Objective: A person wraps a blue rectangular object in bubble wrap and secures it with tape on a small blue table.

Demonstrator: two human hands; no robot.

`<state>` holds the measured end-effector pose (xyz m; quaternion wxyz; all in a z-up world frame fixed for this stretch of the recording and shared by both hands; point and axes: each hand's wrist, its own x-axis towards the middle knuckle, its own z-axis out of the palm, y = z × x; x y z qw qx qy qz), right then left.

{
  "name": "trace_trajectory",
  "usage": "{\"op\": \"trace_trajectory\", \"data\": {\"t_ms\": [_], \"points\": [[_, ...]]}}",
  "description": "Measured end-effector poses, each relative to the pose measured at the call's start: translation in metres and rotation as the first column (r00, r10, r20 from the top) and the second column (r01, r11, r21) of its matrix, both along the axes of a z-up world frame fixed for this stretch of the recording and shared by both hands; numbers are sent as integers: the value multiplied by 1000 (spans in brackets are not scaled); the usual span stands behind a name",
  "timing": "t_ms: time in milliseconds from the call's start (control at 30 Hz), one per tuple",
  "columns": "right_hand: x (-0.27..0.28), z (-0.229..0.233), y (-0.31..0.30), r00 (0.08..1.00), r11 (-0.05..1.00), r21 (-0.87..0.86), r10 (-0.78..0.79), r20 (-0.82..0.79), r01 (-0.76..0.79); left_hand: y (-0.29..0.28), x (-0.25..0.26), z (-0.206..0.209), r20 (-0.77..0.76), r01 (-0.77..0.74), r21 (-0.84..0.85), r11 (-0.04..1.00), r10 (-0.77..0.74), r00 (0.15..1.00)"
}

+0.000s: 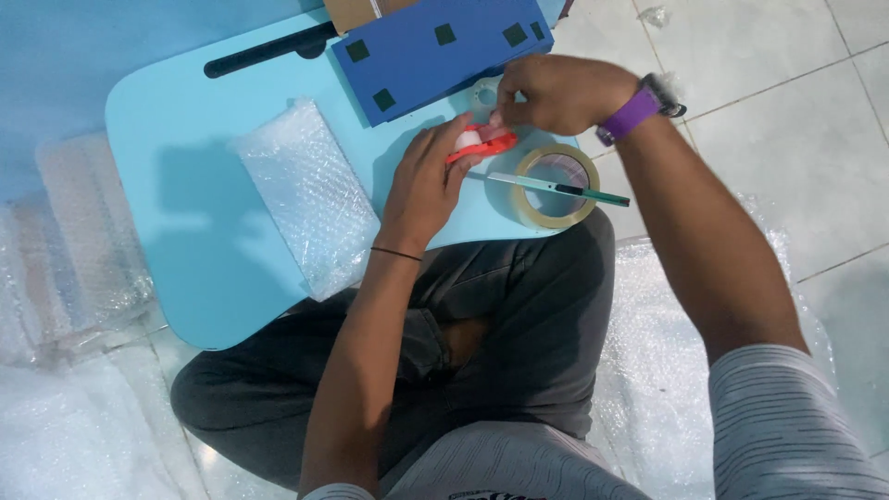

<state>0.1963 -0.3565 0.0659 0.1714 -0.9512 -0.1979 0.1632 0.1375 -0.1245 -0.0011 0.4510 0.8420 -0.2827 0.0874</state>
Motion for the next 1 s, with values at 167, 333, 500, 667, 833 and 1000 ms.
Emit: {"op": "trace_trajectory", "data": {"t_ms": [167, 333, 500, 667, 833, 1000], "points": [[-1, 20, -24, 996, 989, -124, -88, -25, 85, 1, -2, 6, -5, -3, 103, 995, 3, 1000], [-4, 12, -35, 985, 987, 6, -158, -73, 159, -2, -3, 7, 53, 1, 71, 997, -5, 999], [0, -4, -39, 975, 976, 87, -191, -112, 201, -1, -3, 6, 31, 5, 79, 997, -8, 1000], [2, -15, -43, 979, 971, 170, -147, -141, 170, -1, -2, 5, 8, 6, 112, 994, -7, 1000], [0, -18, -32, 980, 982, 74, -164, -111, 173, -2, -3, 5, -16, 0, 107, 994, 2, 1000], [2, -17, -23, 985, 990, 31, -135, -111, 139, -2, -4, 8, 7, 12, 36, 999, -12, 1000]]}}
